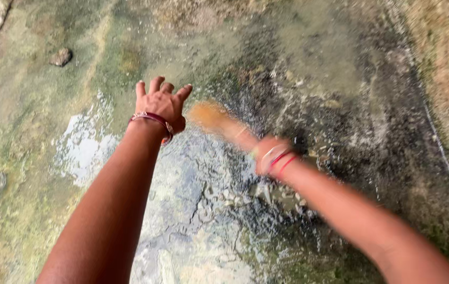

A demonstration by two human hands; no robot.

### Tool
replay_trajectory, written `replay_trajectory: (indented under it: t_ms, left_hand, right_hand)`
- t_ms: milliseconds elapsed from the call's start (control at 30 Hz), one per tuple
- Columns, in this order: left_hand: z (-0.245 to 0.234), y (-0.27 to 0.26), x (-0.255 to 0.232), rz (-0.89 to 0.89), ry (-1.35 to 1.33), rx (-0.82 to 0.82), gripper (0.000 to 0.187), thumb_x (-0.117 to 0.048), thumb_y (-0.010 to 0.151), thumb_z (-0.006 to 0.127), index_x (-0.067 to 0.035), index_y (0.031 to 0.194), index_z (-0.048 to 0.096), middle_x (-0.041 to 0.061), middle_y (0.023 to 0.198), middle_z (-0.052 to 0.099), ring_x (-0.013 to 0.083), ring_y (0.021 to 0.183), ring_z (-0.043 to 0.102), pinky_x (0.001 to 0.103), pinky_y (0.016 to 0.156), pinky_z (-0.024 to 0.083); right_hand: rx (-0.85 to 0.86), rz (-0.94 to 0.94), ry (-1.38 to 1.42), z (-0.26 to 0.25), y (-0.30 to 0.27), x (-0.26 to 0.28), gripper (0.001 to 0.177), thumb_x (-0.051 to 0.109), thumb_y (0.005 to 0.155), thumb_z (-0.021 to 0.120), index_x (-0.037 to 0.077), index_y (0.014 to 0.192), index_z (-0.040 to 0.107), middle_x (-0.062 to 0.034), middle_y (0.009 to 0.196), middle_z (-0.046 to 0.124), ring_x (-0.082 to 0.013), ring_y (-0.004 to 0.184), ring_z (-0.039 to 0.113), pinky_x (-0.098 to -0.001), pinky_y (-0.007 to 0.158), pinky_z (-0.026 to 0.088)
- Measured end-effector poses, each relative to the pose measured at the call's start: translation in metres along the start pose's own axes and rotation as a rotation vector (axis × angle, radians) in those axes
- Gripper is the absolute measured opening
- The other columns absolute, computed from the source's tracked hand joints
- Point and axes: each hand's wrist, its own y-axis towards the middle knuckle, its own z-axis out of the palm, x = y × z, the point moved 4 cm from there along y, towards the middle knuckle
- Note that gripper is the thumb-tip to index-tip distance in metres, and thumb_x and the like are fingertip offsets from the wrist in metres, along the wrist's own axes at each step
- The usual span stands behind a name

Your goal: The person cleans a wet concrete floor using a small hand broom, sweeping water and debris toward a corner.

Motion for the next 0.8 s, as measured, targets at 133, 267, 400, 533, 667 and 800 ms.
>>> replay_trajectory:
  t_ms: [133, 267, 400, 533, 667, 800]
  left_hand:
    - [0.014, -0.007, 0.012, 0.004, 0.08, -0.005, 0.085, -0.013, 0.086, 0.063, -0.039, 0.16, 0.03, 0.013, 0.157, 0.043, 0.03, 0.151, 0.025, 0.061, 0.119, 0.017]
    - [0.023, -0.014, 0.027, -0.024, 0.097, 0.066, 0.084, -0.024, 0.087, 0.066, -0.038, 0.159, 0.026, 0.012, 0.159, 0.038, 0.0307, 0.152, 0.02, 0.061, 0.119, 0.016]
    - [0.018, -0.007, 0.011, -0.036, 0.07, 0.046, 0.081, -0.019, 0.089, 0.064, -0.039, 0.16, 0.029, 0.011, 0.16, 0.039, 0.03, 0.152, 0.024, 0.061, 0.12, 0.015]
    - [0.0, -0.001, -0.006, 0.014, 0.071, 0.044, 0.087, -0.019, 0.086, 0.068, -0.038, 0.16, 0.028, 0.013, 0.16, 0.037, 0.0301, 0.151, 0.024, 0.06, 0.12, 0.014]
    - [-0.004, -0.003, 0.0, 0.018, 0.085, 0.065, 0.083, -0.023, 0.087, 0.068, -0.038, 0.159, 0.029, 0.011, 0.159, 0.04, 0.0276, 0.153, 0.023, 0.059, 0.122, 0.016]
    - [0.008, -0.012, 0.011, 0.039, 0.09, 0.038, 0.082, -0.02, 0.088, 0.067, -0.037, 0.159, 0.03, 0.012, 0.158, 0.041, 0.0295, 0.151, 0.025, 0.061, 0.12, 0.017]
  right_hand:
    - [-0.215, 0.286, 0.033, -0.043, 0.027, -0.132, 0.053, 0.034, 0.072, 0.074, 0.011, 0.12, 0.07, -0.0245, 0.106, 0.075, -0.0393, 0.098, 0.074, -0.0466, 0.087, 0.059]
    - [-0.271, 0.312, 0.146, -0.028, 0.042, -0.141, 0.051, 0.042, 0.073, 0.078, 0.008, 0.111, 0.075, -0.0234, 0.104, 0.076, -0.0375, 0.095, 0.075, -0.0459, 0.088, 0.059]
    - [-0.227, 0.094, 0.008, 0.009, 0.056, -0.007, 0.033, 0.037, 0.081, 0.074, 0.014, 0.103, 0.079, -0.019, 0.107, 0.074, -0.0359, 0.103, 0.072, -0.0428, 0.089, 0.06]
    - [0.052, -0.08, 0.113, 0.026, 0.017, 0.065, 0.103, 0.026, 0.077, 0.079, 0.034, 0.164, 0.024, -0.0215, 0.112, 0.069, -0.0354, 0.104, 0.071, -0.0455, 0.087, 0.06]
    - [-0.114, 0.028, 0.006, -0.004, 0.008, -0.025, 0.049, 0.041, 0.067, 0.08, 0.007, 0.103, 0.076, -0.0222, 0.111, 0.072, -0.0356, 0.099, 0.074, -0.0452, 0.086, 0.061]
    - [-0.146, 0.384, -0.042, -0.047, 0.011, -0.154, 0.052, 0.039, 0.082, 0.07, 0.011, 0.125, 0.074, -0.0233, 0.125, 0.071, -0.0371, 0.113, 0.07, -0.0451, 0.099, 0.055]
